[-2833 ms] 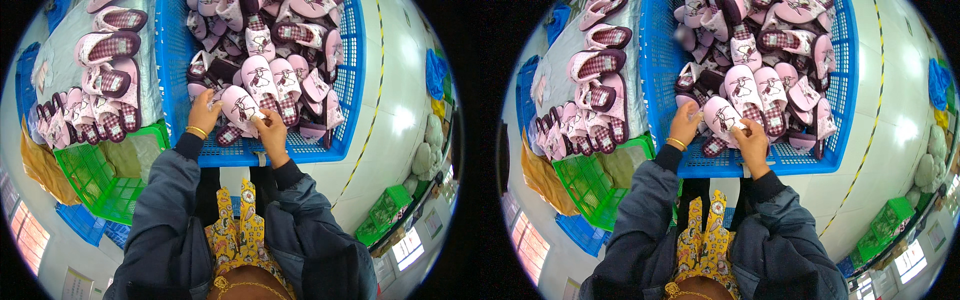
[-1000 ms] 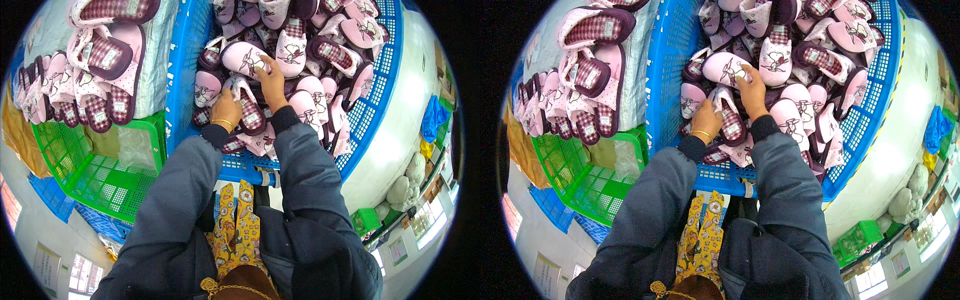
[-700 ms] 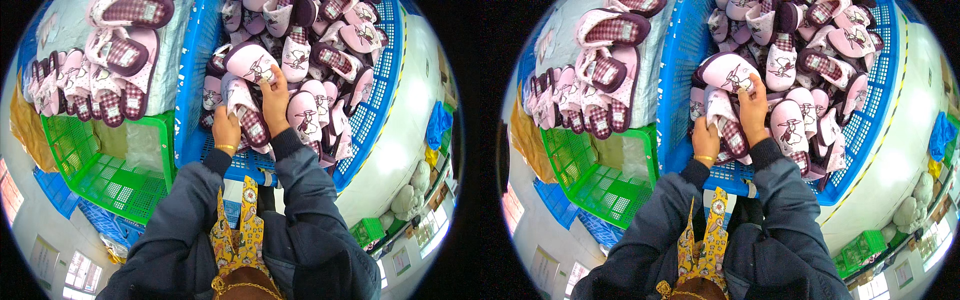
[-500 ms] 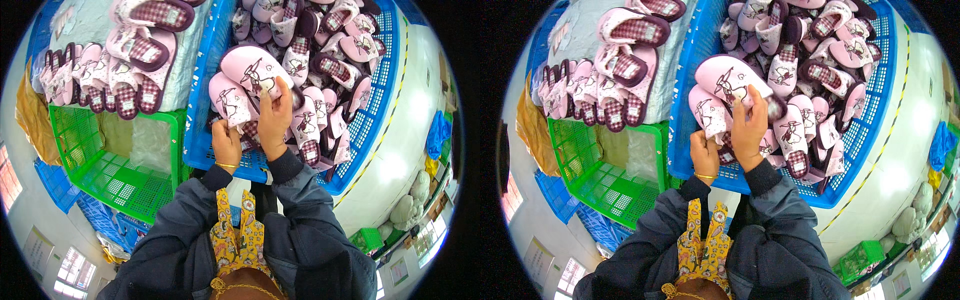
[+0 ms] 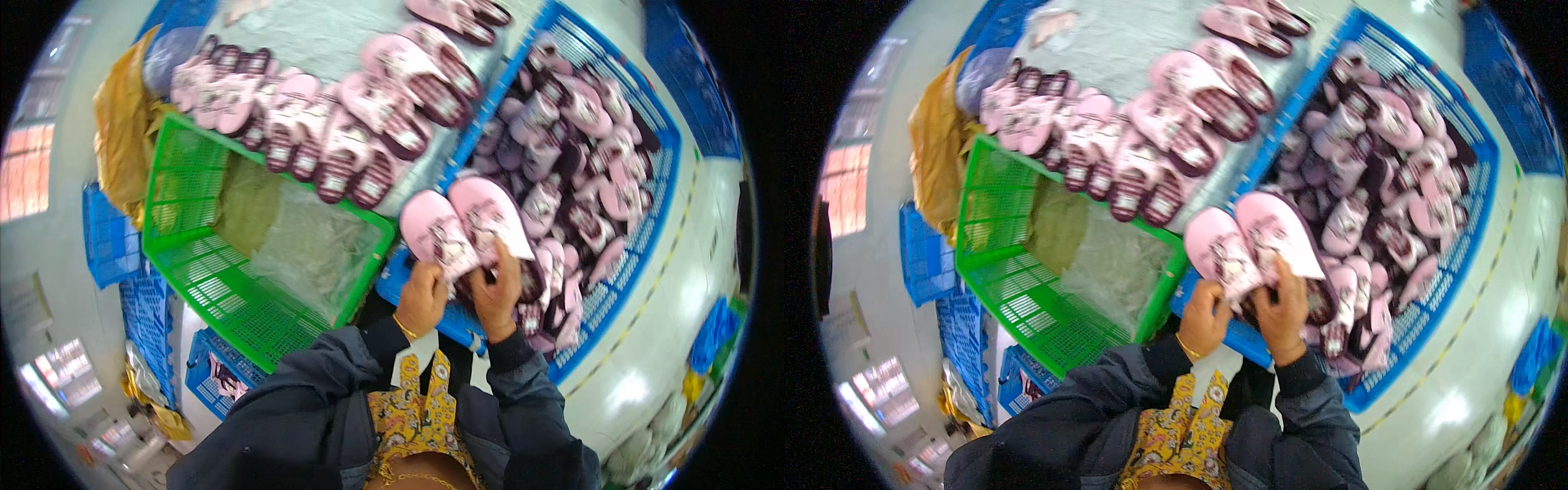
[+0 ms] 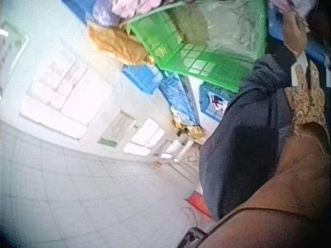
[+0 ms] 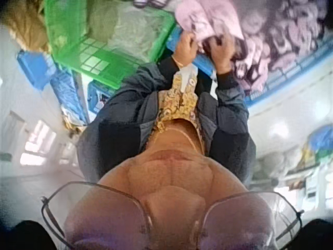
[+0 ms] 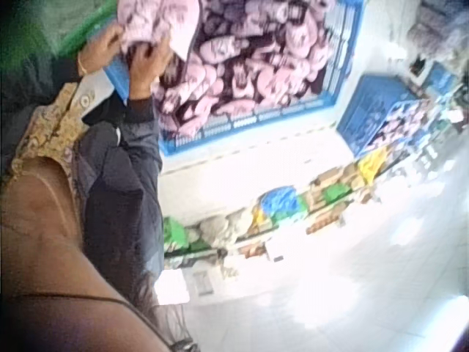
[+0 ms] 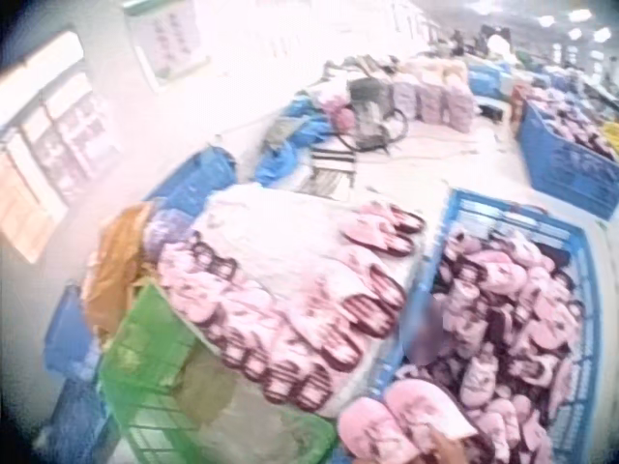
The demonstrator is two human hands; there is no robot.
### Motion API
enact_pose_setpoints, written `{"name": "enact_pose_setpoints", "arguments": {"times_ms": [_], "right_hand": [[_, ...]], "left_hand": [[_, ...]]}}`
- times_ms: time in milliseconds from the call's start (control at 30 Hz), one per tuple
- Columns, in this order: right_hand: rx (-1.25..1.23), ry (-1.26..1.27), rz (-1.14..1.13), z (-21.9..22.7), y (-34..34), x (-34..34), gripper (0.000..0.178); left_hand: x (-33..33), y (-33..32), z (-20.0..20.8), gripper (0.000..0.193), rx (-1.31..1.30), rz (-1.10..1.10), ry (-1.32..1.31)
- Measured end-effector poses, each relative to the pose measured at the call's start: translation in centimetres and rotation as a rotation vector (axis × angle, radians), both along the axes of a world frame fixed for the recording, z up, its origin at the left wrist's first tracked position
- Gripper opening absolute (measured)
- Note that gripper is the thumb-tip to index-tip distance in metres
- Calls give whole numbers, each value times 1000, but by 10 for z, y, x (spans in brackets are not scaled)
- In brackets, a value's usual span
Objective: The person repeatedly picks up pink slippers with a cartoon design from a blue crate and places them into a green crate. The person handles the slippers one at a time, transferring them between the two containers.
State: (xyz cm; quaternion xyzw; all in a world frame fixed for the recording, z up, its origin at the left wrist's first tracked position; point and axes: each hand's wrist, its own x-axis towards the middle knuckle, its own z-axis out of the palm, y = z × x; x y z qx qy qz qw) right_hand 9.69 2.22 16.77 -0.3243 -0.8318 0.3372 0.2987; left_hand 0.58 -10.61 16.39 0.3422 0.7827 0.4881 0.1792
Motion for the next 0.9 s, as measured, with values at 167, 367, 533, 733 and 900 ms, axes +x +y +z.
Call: {"name": "enact_pose_setpoints", "arguments": {"times_ms": [167, 367, 533, 733, 900], "right_hand": [[-25, 197, -59, 34, -24, -62, 46], [-239, 266, 126, 73, -21, -210, 45], [-431, 396, 143, 80, -22, -345, 42], [-373, 278, 719, 71, -6, -456, 46], [-53, -84, 906, -13, 13, -521, 47]], "left_hand": [[-59, -20, 68, 21, 159, -97, 7], [-141, -81, 68, 18, 166, 383, 27], [-186, -126, 38, 17, 99, 577, 18], [-192, -179, 15, 18, 29, 676, -16], [-187, -189, -5, 17, -29, 680, -85]]}}
